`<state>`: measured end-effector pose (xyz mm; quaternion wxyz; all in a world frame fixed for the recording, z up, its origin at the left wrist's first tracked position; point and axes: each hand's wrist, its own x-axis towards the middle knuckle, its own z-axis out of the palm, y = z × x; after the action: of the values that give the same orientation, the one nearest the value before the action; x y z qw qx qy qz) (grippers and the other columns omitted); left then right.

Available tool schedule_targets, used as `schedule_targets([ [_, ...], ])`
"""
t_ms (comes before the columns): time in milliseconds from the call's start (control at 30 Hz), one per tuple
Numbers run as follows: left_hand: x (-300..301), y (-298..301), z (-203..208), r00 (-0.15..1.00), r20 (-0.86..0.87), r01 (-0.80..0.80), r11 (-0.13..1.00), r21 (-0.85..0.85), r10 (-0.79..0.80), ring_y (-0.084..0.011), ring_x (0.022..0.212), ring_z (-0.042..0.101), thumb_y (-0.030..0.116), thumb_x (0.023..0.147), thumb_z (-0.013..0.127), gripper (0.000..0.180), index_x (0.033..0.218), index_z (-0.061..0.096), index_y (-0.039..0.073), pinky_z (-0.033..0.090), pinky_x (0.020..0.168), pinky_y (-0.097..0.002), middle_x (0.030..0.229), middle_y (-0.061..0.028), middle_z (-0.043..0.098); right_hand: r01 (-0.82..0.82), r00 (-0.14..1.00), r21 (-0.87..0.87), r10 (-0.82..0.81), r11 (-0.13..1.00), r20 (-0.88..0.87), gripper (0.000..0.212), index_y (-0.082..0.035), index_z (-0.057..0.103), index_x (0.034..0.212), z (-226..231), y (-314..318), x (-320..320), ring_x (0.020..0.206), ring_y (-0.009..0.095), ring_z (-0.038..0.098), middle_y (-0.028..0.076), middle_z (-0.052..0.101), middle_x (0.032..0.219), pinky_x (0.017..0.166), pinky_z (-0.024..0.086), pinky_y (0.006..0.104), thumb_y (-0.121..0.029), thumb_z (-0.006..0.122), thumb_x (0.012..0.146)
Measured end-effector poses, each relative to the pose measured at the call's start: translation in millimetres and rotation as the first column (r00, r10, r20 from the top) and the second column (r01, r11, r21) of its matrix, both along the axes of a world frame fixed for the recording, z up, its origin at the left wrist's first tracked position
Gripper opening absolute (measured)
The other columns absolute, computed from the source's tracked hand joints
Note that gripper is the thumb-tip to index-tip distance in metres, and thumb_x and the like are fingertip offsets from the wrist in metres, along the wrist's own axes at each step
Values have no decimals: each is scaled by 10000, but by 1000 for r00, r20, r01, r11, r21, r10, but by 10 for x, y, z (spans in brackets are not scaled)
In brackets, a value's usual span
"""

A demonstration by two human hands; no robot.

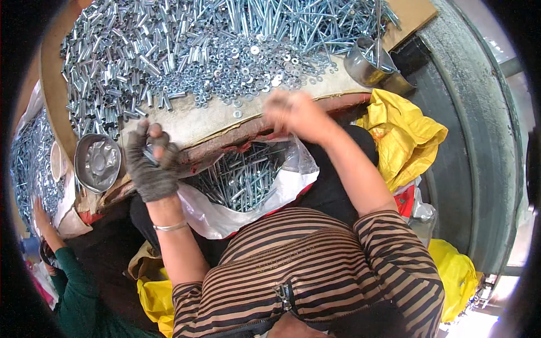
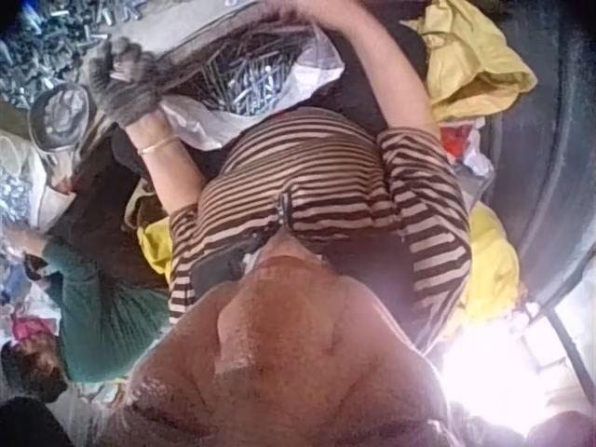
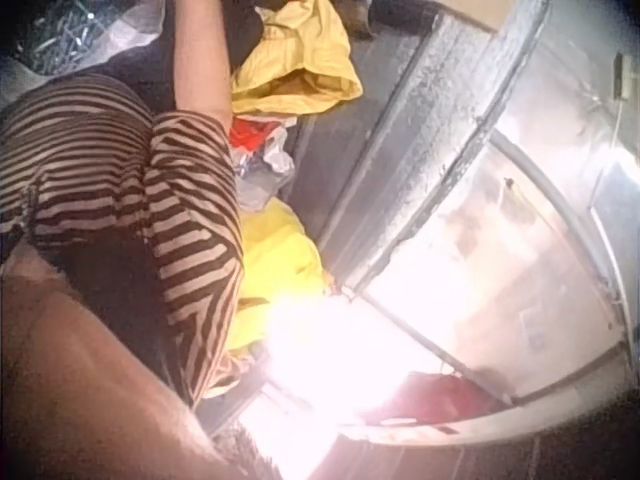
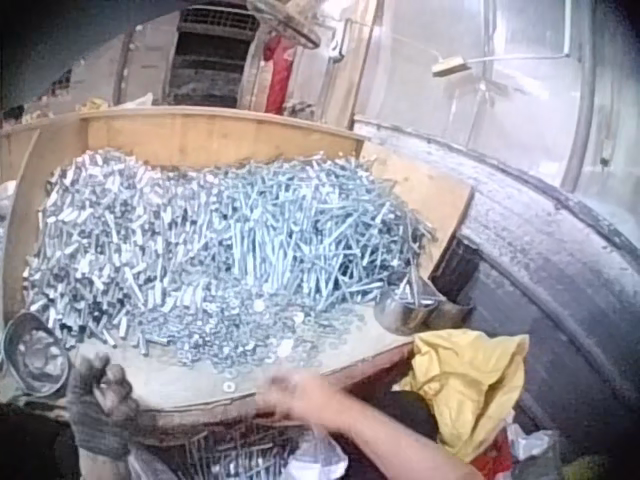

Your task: Assembling hardware by sliding washers onto long bolts.

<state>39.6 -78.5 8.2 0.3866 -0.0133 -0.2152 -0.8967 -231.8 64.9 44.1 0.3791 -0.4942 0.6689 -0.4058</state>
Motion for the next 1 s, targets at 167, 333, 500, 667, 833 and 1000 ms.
schedule_targets([
  [167, -339, 296, -296, 869, 494, -70, 977, 200, -39, -114, 399, 388, 185, 914, 512, 152, 895, 567, 44, 309, 334, -264, 560, -36, 488, 458, 837, -350, -529, 817, -139, 136, -26, 623, 883, -263, -563, -1218, 617, 188, 616, 81, 621, 714, 574, 496, 333, -139, 560, 838],
  [333, -424, 334, 59, 871, 463, -342, 880, 329, 165, -101, 416, 408, 166, 920, 500, 132, 951, 550, 48, 281, 324, -246, 632, -37, 516, 207, 267, -210, -262, 955, -927, 237, -156, 647, 947, -406, -724, -1566, 798, 366, 613, 166, 580, 919, 648, 499, 449, -78, 533, 754],
  [500, -167, 49, -170, 934, 350, -226, 877, 425, 72, -123, 393, 421, 156, 923, 496, 152, 840, 539, 36, 332, 330, -234, 588, -41, 509, 64, 20, -184, -186, 981, -982, 222, -167, 606, 984, -346, -742, -1507, 814, 332, 607, 116, 545, 899, 620, 501, 431, -100, 526, 788],
  [667, -357, 300, -196, 990, 133, 19, 983, 184, -44, -113, 388, 397, 192, 903, 527, 237, 1063, 571, 23, 312, 363, -249, 657, -60, 561, 12, 49, -409, -409, 912, -911, 200, -160, 600, 957, -117, -666, -1376, 809, 290, 600, 77, 536, 899, 600, 498, 403, -79, 546, 782],
  [833, -305, 286, -121, 957, 280, -167, 933, 320, 75, -165, 603, 542, 118, 904, 532, 209, 1084, 539, 10, 419, 476, -250, 820, -92, 583, -23, 54, -329, -327, 944, -943, 187, -148, 595, 952, -251, -724, -1398, 807, 294, 600, 85, 537, 900, 615, 501, 413, -80, 545, 786],
  [1000, -276, 200, -259, 932, 314, -291, 890, 350, 182, -271, 828, 646, 147, 920, 500, 226, 1106, 505, 20, 553, 615, -357, 952, -156, 619, -26, 110, -486, -481, 874, -870, 146, -94, 590, 955, -65, -683, -1223, 832, 309, 596, 105, 566, 941, 656, 495, 422, -80, 539, 820],
])
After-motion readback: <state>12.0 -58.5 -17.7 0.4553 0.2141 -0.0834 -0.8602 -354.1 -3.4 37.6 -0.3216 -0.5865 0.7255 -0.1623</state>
